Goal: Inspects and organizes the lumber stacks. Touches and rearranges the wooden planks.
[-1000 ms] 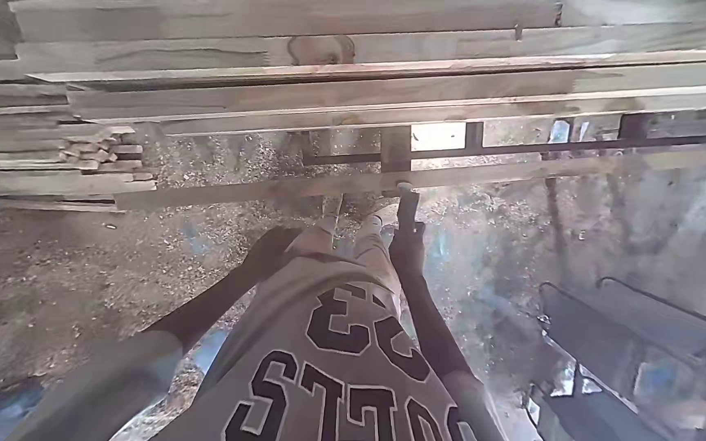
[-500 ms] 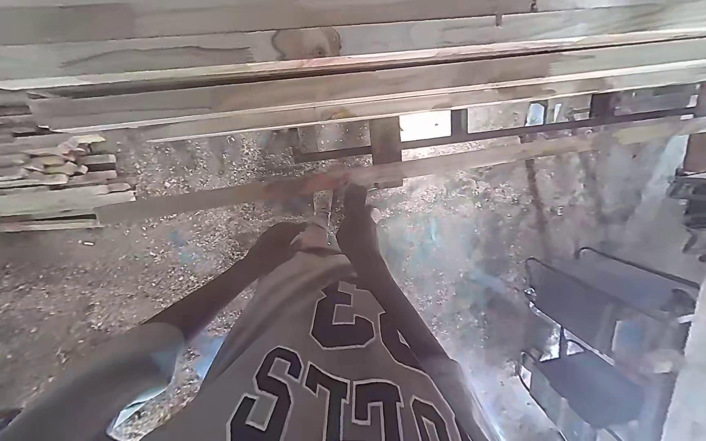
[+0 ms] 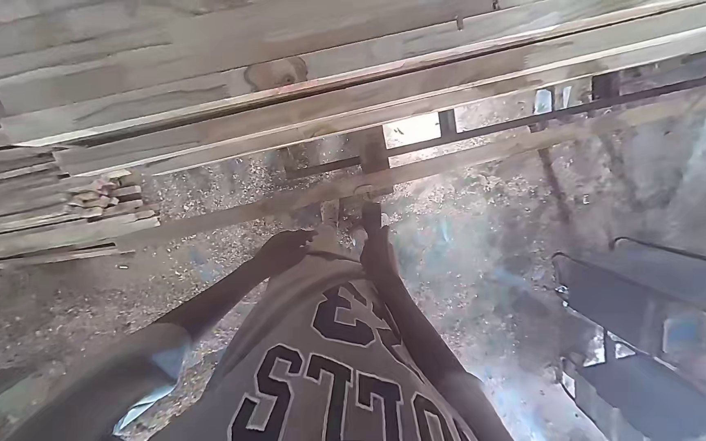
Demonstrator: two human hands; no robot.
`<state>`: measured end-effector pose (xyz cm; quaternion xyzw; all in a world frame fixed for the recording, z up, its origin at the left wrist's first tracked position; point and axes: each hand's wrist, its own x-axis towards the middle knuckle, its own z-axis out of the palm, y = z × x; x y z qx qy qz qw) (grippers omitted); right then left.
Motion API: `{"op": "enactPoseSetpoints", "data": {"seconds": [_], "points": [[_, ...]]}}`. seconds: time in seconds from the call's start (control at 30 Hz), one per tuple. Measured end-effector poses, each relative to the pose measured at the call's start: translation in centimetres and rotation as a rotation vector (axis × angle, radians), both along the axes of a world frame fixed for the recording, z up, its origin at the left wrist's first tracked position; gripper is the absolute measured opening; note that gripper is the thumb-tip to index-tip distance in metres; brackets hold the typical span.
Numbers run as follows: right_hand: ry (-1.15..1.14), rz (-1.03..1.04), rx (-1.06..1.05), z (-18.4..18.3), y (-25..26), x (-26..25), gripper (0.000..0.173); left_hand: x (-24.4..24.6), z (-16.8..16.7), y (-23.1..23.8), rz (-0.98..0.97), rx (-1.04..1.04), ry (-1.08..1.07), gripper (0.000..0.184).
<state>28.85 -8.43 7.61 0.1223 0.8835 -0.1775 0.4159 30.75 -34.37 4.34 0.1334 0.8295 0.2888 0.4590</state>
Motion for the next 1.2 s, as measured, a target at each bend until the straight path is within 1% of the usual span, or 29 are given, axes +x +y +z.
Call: {"op": "enactPoseSetpoints", "data": {"seconds": [0.1,0.13,0.2,0.27,0.3,0.37,0.4,0.47,0.53,0.57,0.6,0.63,0.7,0.73,0.77,0.83,0.93,1.03,1.1,1.2], "points": [[0.09,-0.043,0.011,1.6,0.0,-2.2,0.059,0.2,-0.2,-0.3,0.035,-0.011,-0.035,0.045],[0.116,-0.074,-0.031,1.8,-0.5,-3.1,0.057,0.4,-0.1,-0.4,0.035,-0.011,-0.038,0.045],[0.112,-0.091,-0.127,2.0,-1.7,-4.0,0.063,0.1,-0.2,-0.1,-0.004,0.007,-0.003,0.045],[0.061,-0.015,-0.21,3.2,-2.7,-3.6,0.068,-0.5,0.1,0.4,-0.052,0.022,0.042,0.045],[0.036,0.033,-0.255,3.9,-3.0,-3.4,0.067,-0.8,0.3,0.4,-0.062,0.033,0.079,0.044],[-0.031,0.074,-0.344,4.2,-1.9,-3.4,0.056,-1.6,0.7,0.8,-0.081,0.059,0.126,0.041],[-0.036,0.059,-0.364,3.7,-0.6,-3.3,0.051,-2.0,0.8,1.2,-0.108,0.071,0.147,0.039],[-0.015,-0.066,-0.352,2.4,3.3,-2.7,0.047,-2.9,0.9,2.1,-0.167,0.091,0.165,0.036],[-0.001,-0.248,-0.365,2.5,7.9,-1.5,0.038,-3.8,1.0,3.3,-0.229,0.084,0.166,0.036],[-0.011,-0.399,-0.4,2.4,10.1,-0.5,0.036,-4.4,1.2,3.9,-0.267,0.071,0.161,0.037],[-0.019,-0.576,-0.448,1.7,12.4,0.6,0.039,-5.0,1.3,4.8,-0.3,0.066,0.163,0.037],[0.004,-0.775,-0.503,0.2,14.6,1.7,0.041,-5.6,1.4,5.9,-0.321,0.065,0.169,0.038],[0.093,-1.108,-0.652,-1.9,18.4,4.0,0.033,-6.7,1.4,8.2,-0.338,0.056,0.195,0.036],[0.139,-1.25,-0.743,-2.3,20.2,5.0,0.027,-7.0,1.0,9.5,-0.332,0.07,0.244,0.034],[0.173,-1.372,-0.834,-2.6,21.9,5.8,0.026,-7.3,0.6,10.9,-0.321,0.086,0.299,0.033],[0.23,-1.579,-0.946,-3.4,25.0,6.8,0.03,-8.0,-0.1,14.5,-0.275,0.099,0.388,0.031],[0.223,-1.721,-0.937,-3.2,30.3,7.0,0.037,-8.7,0.6,21.4,-0.134,0.019,0.398,0.036],[0.314,-1.723,-0.902,-3.3,36.0,7.4,0.04,-10.2,0.5,27.1,-0.011,-0.011,0.512,0.039],[0.43,-1.698,-0.861,-3.5,40.4,7.7,0.041,-11.6,-0.2,29.7,0.039,-0.014,0.654,0.042],[0.509,-1.687,-0.801,-3.3,45.7,7.3,0.039,-13.2,-0.9,30.2,0.098,-0.096,0.82,0.051]]}}
